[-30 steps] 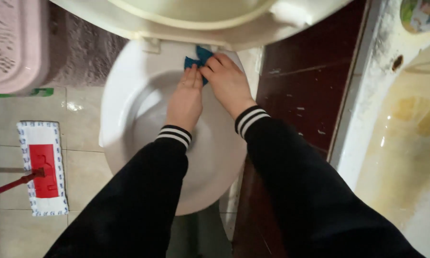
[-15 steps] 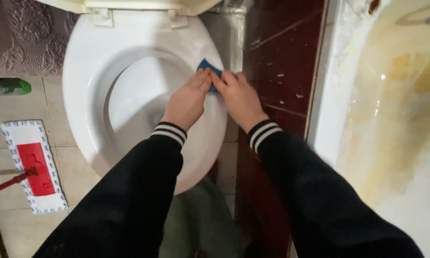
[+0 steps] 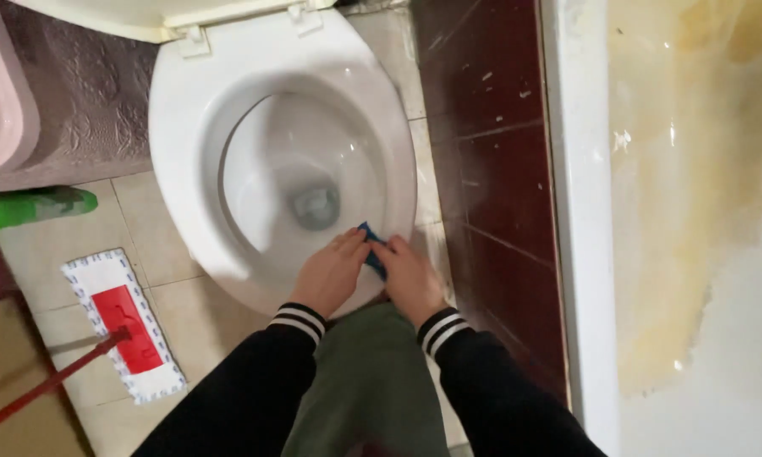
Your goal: Cleaning bathroom fixtures including the toilet, bathtub, and faucet using a cloth, sponge, and cleaning liquid.
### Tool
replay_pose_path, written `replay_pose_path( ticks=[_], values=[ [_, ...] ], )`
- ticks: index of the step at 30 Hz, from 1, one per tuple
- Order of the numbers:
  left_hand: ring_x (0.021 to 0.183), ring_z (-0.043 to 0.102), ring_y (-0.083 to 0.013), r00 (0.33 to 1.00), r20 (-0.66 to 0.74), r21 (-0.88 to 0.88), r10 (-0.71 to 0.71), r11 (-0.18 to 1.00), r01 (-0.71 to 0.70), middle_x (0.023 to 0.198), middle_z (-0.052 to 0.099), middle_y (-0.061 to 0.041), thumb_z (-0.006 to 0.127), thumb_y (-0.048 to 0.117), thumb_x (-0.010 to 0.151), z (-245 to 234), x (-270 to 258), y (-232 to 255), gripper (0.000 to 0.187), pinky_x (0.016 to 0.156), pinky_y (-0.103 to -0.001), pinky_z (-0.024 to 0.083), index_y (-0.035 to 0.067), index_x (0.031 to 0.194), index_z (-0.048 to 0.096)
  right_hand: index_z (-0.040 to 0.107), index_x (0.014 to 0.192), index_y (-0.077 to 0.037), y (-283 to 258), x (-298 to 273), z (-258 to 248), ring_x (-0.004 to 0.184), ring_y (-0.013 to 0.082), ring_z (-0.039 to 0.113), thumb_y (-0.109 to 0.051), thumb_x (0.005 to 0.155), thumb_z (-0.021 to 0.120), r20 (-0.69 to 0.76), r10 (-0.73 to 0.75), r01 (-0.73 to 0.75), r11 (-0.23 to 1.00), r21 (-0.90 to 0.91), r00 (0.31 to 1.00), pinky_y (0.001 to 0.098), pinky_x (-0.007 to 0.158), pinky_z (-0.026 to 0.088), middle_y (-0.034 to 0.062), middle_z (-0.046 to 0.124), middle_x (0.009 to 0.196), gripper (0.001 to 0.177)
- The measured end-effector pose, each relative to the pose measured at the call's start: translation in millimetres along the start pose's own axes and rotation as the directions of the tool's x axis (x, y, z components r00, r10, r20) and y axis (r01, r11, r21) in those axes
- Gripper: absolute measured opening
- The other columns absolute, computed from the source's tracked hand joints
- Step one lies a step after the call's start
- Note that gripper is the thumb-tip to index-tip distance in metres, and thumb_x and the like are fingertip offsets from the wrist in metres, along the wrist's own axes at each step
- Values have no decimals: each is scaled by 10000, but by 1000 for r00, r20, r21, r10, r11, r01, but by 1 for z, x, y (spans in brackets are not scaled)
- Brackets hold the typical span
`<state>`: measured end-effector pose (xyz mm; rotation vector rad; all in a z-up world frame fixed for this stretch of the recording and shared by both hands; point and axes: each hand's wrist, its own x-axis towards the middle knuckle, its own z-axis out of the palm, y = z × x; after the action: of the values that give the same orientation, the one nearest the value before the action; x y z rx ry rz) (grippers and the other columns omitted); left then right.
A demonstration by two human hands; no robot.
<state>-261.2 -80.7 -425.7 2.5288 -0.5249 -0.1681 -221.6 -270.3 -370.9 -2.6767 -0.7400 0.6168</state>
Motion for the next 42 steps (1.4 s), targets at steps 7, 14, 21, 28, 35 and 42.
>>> replay_pose_path(
  ticks=[7, 14, 21, 28, 35, 42],
  values=[
    [1299, 588, -297, 989, -83, 237, 124, 966, -101, 1303, 663, -131, 577, 81, 967, -78, 10, -4, 287, 1124, -412, 434, 65, 1235, 680, 703, 1296, -236, -34, 27, -17, 991, 378, 683, -149, 969, 546, -5, 171, -165, 957, 240, 985, 457, 837, 567, 81, 670, 1088, 373],
    [1297, 584, -331, 908, -418, 243, 11, 965, 100, 1346, 629, -203, 589, 31, 996, -132, 155, -43, 294, 1136, -394, 429, -4, 1286, 624, 722, 1192, -200, 5, 172, -141, 1045, 312, 610, -92, 1035, 534, -481, -234, 160, 969, -191, 845, 406, 923, 460, 76, 670, 1109, 268],
    [1331, 561, -301, 945, -274, -39, -177, 984, 173, 1413, 606, -165, 484, 109, 983, -53, 169, -42, 373, 1068, -404, 482, 48, 1336, 587, 733, 1225, -120, 61, 169, -120, 915, 438, 565, -56, 956, 458, -191, -111, 122, 991, 48, 975, 527, 828, 484, 168, 617, 1119, 390],
    [1138, 679, -272, 985, -97, -41, -144, 989, 140, 1179, 679, -97, 517, 27, 994, -43, 116, 28, 270, 1002, -338, 527, 91, 1216, 657, 719, 1200, -286, 59, 73, -96, 1057, 352, 703, -120, 1011, 533, 16, 130, -131, 986, 106, 991, 480, 856, 586, 13, 673, 1153, 313],
    [917, 739, -293, 874, 422, -139, -242, 935, 326, 965, 695, -89, 509, 42, 971, -62, 43, 71, 323, 858, -399, 607, 134, 1258, 624, 728, 1206, -148, 1, 1, -103, 1157, 391, 675, -158, 950, 644, 419, 147, -319, 869, 379, 896, 533, 985, 530, 119, 755, 1197, 270],
    [1057, 705, -424, 882, 113, -351, -458, 812, 466, 1288, 563, -152, 573, 115, 1002, -80, 40, 42, 323, 871, -479, 609, 249, 1263, 438, 644, 968, -202, 31, 4, -77, 996, 305, 684, -353, 947, 770, -306, 201, -137, 966, 218, 931, 417, 841, 550, 31, 685, 1018, 198]
  ],
)
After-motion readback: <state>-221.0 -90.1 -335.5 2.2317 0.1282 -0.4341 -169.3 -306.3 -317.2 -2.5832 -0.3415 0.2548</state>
